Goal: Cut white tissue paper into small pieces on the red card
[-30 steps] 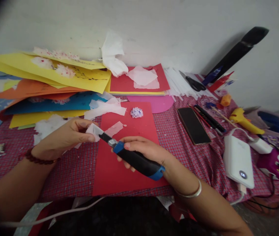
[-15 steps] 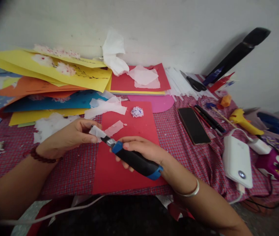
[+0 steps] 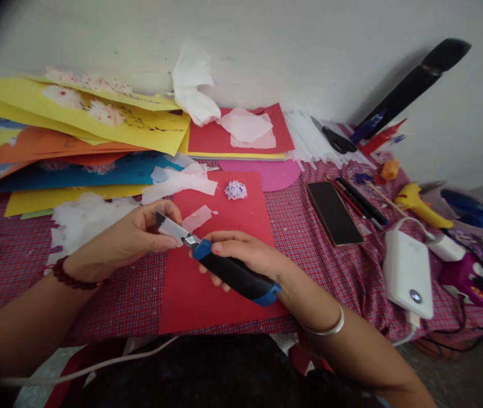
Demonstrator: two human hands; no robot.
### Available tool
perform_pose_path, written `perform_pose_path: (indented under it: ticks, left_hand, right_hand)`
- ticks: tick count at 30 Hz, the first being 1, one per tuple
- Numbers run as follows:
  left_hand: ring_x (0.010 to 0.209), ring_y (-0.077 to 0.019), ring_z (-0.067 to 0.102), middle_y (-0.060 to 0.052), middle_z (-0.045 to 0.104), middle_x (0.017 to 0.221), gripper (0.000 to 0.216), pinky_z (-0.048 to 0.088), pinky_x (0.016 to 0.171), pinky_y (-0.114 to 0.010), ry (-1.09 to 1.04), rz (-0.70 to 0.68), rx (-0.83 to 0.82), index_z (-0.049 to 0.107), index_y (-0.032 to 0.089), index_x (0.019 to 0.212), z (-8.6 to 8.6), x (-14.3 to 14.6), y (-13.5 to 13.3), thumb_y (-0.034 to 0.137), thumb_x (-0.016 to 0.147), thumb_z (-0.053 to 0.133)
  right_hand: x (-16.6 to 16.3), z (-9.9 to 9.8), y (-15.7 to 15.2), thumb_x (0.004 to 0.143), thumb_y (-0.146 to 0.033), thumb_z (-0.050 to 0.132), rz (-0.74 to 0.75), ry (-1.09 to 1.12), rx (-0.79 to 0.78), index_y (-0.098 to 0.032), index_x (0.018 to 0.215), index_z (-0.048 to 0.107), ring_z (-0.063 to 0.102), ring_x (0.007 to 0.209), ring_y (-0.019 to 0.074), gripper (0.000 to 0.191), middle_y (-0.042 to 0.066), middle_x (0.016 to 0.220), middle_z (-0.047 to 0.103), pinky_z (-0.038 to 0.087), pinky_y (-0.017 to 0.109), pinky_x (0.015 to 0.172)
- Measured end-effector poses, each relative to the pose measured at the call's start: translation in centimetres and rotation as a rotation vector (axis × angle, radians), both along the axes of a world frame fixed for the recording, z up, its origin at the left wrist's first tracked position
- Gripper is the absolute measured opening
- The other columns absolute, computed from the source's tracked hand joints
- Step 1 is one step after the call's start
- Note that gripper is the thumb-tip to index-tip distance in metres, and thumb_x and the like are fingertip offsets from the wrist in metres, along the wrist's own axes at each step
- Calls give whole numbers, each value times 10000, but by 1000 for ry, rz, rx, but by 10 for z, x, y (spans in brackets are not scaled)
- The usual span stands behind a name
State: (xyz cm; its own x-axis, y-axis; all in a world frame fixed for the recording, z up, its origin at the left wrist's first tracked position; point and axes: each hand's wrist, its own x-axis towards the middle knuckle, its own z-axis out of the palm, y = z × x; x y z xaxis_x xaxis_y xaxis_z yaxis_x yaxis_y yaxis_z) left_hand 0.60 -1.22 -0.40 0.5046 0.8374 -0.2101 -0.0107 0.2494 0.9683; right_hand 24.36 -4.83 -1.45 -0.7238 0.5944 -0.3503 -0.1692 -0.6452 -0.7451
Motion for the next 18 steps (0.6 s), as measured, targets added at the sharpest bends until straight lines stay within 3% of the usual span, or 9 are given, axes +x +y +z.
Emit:
perform_pose_path:
  ticks: [3, 9, 13, 18]
  left_hand:
    - [621, -89, 533, 38, 642, 726, 275, 408, 581, -203, 7, -23, -58, 647, 193, 888, 0, 3, -3, 187, 660, 802]
    - [585, -78, 494, 34, 626, 672, 139, 397, 574, -205, 21, -103, -39, 673, 179, 769, -1, 1, -6, 285, 746, 760]
    - [577, -86, 490, 20, 618, 654, 230, 384, 555, -210, 15, -65, 40, 665, 176, 740, -6, 3, -8, 393, 775, 734]
    - [531, -78, 426, 39, 553, 587, 249, 336, 520, -208, 116, -22, 17, 627, 173, 678, -6, 8, -9, 373, 794, 721]
  right_hand:
    - [0, 0, 0, 829, -444, 717, -18, -19, 7, -134, 1060, 643, 645, 610, 100, 393, 46, 853, 686, 540, 184, 509]
    - [0, 1, -1, 821, -445, 729, -52, -70, 43, -143, 1012, 611, 639, 619, 99, 376, 40, 850, 678, 528, 187, 517]
    - [-2, 4, -1, 810, -454, 733, -43, -132, 47, -153, 1023, 608, 634, 636, 101, 390, 42, 863, 678, 530, 200, 546]
    - [-4, 7, -2, 811, -445, 721, -50, -187, 91, -159, 988, 608, 625, 638, 101, 356, 37, 874, 675, 528, 215, 566]
